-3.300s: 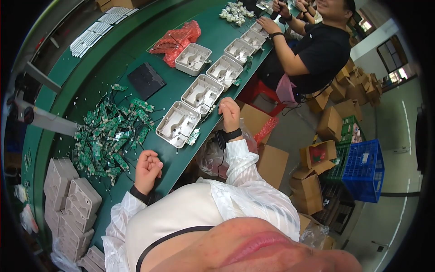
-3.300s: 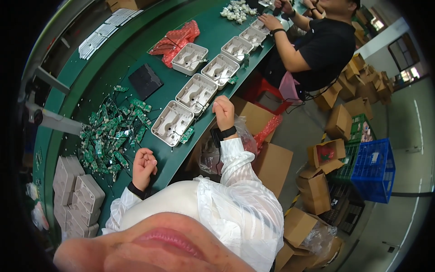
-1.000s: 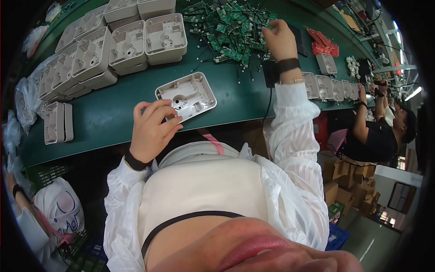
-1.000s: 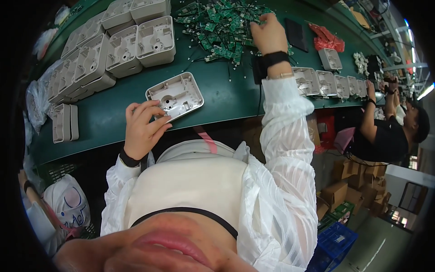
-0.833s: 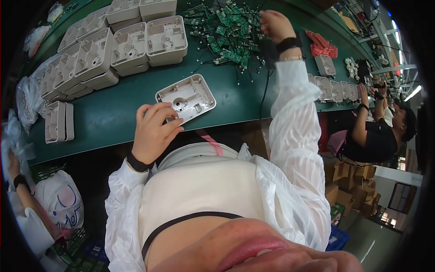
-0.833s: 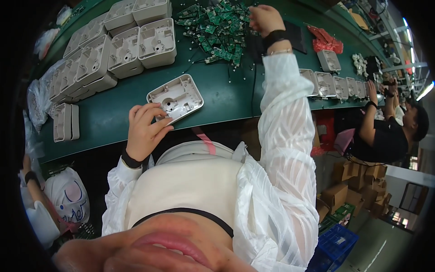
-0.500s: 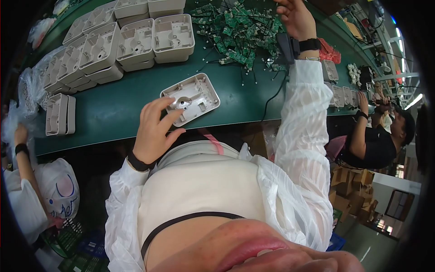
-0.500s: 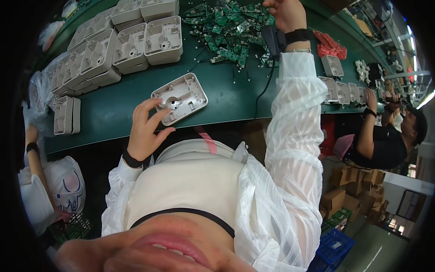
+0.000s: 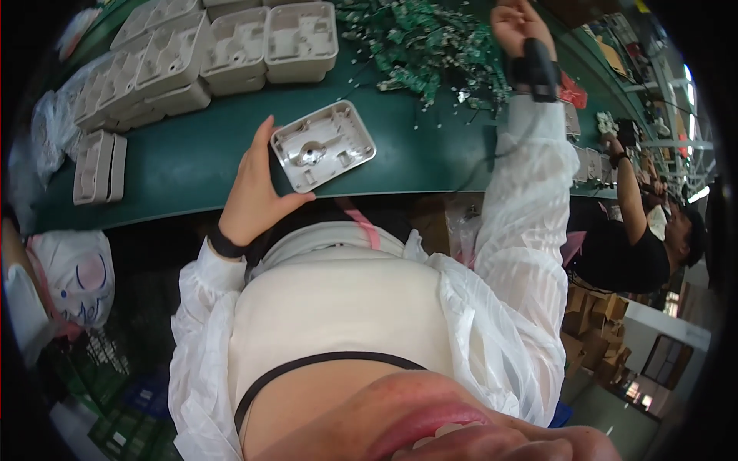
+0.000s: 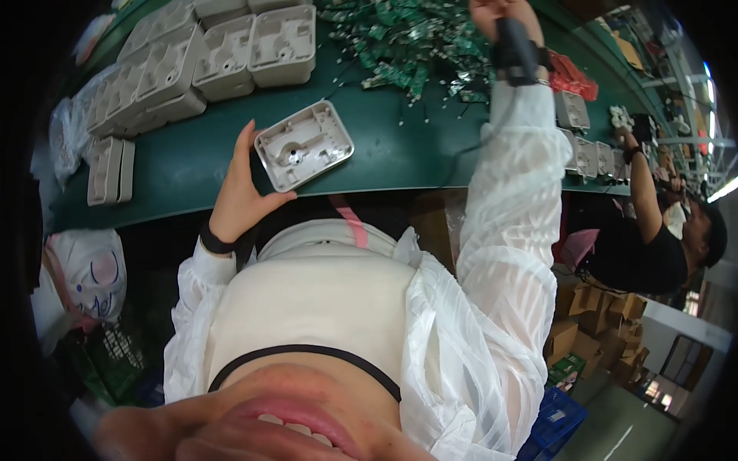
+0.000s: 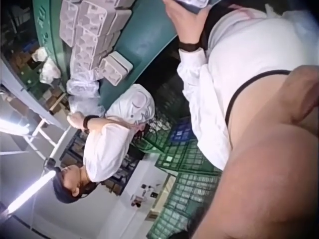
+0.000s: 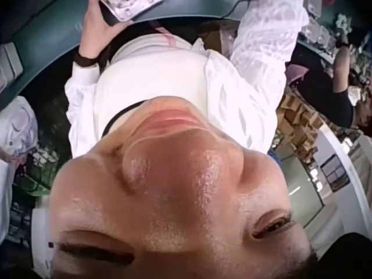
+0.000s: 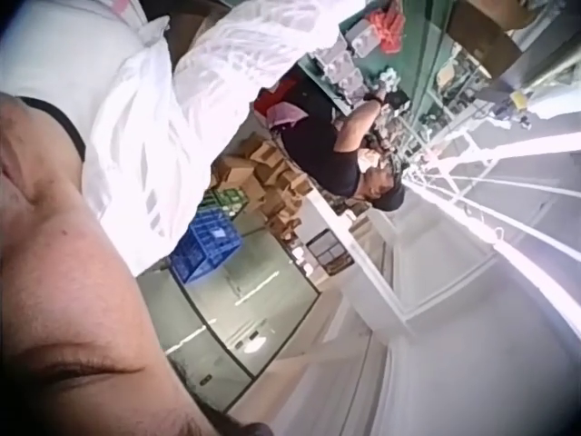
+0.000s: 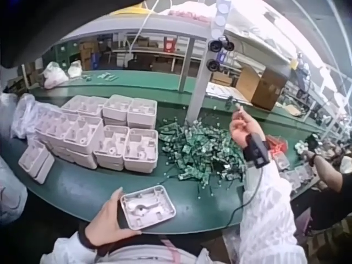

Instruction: The person assembles electronic devices by inserting a circuit board and wire into a plastic housing before setting it aside. They then reach for a large panel of circuit boards to detach individual boards and prepare wires for the next assembly.

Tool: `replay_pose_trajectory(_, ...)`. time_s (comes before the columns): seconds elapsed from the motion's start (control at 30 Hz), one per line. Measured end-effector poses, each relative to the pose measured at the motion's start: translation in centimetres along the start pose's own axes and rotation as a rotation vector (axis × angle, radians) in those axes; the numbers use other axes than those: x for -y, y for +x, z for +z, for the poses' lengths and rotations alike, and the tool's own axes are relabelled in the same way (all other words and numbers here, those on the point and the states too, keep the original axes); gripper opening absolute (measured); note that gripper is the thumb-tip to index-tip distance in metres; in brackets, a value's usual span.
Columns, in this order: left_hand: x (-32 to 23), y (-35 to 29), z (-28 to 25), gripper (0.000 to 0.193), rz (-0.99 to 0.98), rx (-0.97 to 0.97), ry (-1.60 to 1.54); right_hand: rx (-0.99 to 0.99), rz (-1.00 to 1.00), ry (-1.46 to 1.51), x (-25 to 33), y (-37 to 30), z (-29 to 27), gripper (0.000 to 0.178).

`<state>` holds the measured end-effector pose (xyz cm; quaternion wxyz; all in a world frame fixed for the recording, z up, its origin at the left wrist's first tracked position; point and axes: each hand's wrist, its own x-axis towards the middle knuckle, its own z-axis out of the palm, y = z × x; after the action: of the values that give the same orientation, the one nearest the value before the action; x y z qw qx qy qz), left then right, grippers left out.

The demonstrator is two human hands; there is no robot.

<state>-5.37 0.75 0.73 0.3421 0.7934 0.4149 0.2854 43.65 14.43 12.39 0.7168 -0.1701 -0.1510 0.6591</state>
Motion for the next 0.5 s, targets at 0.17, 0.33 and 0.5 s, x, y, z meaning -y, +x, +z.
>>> replay_pose_trajectory(0.17,0.1,-0.1,0.4,0.119,-0.016,-0.055,-0.101,0.284,0.179,0.324,-1.4,-6.5,4.0,0.007)
replay_pose_trajectory(0.33,0.2,-0.1,0.5,0.115,0.079,-0.103,-0.042,0.281,0.04,0.093,-11.6,-14.5,2.2,0.011)
replay_pose_trajectory(0.5,-0.1,-0.3,0.4,0.111,0.119,-0.124,-0.02,0.065,-0.352,-0.84,-21.6,-18.3,-1.3,0.017)
